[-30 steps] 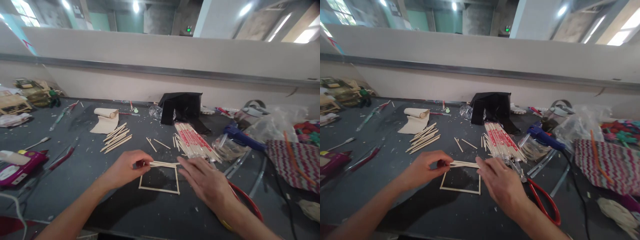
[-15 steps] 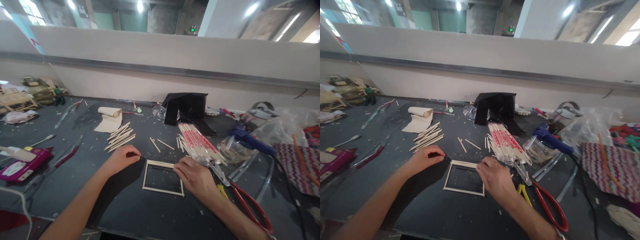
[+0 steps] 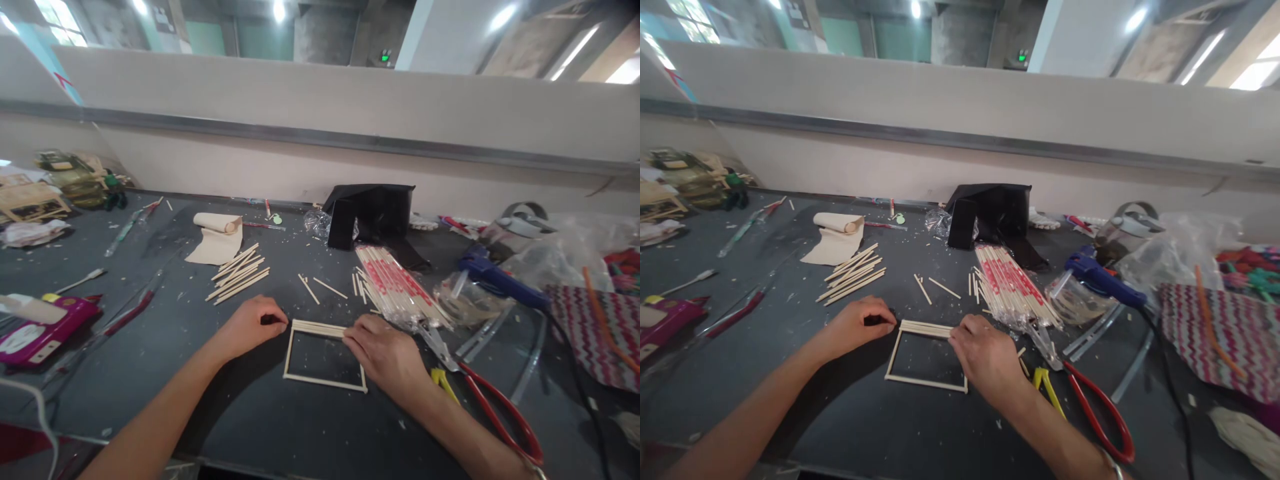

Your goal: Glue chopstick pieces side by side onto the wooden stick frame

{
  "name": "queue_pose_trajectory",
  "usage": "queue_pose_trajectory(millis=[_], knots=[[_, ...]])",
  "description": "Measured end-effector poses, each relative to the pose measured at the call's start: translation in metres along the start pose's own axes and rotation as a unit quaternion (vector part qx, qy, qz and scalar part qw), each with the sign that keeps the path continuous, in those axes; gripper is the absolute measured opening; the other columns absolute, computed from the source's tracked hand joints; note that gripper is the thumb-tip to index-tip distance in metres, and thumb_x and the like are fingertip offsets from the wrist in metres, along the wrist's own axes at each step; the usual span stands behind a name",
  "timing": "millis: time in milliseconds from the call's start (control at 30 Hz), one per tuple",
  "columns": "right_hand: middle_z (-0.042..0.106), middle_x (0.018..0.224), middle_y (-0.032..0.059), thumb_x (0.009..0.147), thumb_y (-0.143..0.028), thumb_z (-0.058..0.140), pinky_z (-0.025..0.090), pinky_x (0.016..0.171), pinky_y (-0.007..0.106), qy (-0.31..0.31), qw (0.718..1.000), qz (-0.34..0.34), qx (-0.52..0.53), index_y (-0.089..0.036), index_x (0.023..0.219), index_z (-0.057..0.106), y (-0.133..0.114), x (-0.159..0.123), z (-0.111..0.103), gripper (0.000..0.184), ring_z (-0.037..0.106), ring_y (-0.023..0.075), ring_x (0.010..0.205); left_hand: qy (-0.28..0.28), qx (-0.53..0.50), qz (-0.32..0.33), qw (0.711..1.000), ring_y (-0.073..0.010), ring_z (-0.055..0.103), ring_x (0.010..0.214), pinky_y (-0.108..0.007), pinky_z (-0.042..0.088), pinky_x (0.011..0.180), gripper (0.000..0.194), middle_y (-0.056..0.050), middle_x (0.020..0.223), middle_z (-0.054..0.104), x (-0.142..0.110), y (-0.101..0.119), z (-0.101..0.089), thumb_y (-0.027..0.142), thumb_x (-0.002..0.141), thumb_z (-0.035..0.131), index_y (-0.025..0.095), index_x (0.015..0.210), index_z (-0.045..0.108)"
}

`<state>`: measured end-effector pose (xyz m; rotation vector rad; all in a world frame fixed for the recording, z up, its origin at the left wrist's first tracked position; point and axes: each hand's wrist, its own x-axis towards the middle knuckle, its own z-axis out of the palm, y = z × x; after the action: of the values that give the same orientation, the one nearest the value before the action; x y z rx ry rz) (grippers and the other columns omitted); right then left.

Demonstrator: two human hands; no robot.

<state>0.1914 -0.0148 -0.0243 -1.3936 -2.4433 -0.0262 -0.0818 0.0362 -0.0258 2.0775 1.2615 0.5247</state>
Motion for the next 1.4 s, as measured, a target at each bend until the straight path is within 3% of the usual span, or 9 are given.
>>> queue_pose_trajectory(millis=[867, 1067, 1233, 1400], knots=[[0.060, 0.079, 0.0014, 0.091, -0.021, 0.051, 0.037, 0.065, 0.027, -0.019, 0.999, 0.007, -0.028, -0.021, 0.083, 0.066, 0.000, 0.000, 0.001, 0.017, 0.058, 0.0166, 0.079, -0.002, 0.009, 0.001, 1.000, -0.0154, 0.057, 0.079, -0.025, 0.042, 0.072, 0.011, 0.000, 0.079, 0.066, 0.000, -0.001, 0.003, 0.027, 0.078, 0.061, 0.022, 0.080, 0.071], [0.062, 0.082, 0.0017, 0.093, -0.024, 0.048, 0.041, 0.068, 0.026, -0.011, 1.000, 0.015, 0.004, -0.023, 0.091, 0.067, 0.004, -0.001, -0.003, 0.019, 0.060, 0.0161, 0.080, -0.006, 0.004, -0.004, 1.000, -0.0155, 0.058, 0.079, -0.026, 0.043, 0.073, 0.012, -0.001, 0.080, 0.066, 0.001, 0.001, 0.001, 0.027, 0.078, 0.061, 0.022, 0.081, 0.071], [0.066, 0.087, 0.0034, 0.093, -0.027, 0.048, 0.045, 0.073, 0.027, 0.038, 0.997, 0.060, 0.023, -0.022, 0.094, 0.066, 0.019, -0.007, -0.023, 0.020, 0.063, 0.0169, 0.083, -0.011, 0.004, -0.002, 1.000, -0.0160, 0.058, 0.079, -0.026, 0.043, 0.072, 0.016, -0.001, 0.081, 0.065, 0.002, 0.002, 0.001, 0.032, 0.079, 0.058, 0.022, 0.081, 0.071], [0.067, 0.083, 0.0006, 0.088, -0.025, 0.054, 0.047, 0.069, 0.026, -0.016, 0.992, 0.114, 0.057, -0.024, 0.086, 0.068, 0.022, -0.019, -0.029, 0.014, 0.065, 0.0167, 0.079, -0.014, 0.010, 0.000, 1.000, -0.0168, 0.058, 0.079, -0.026, 0.044, 0.071, 0.017, -0.002, 0.080, 0.066, 0.002, 0.006, 0.000, 0.034, 0.078, 0.060, 0.022, 0.079, 0.071]])
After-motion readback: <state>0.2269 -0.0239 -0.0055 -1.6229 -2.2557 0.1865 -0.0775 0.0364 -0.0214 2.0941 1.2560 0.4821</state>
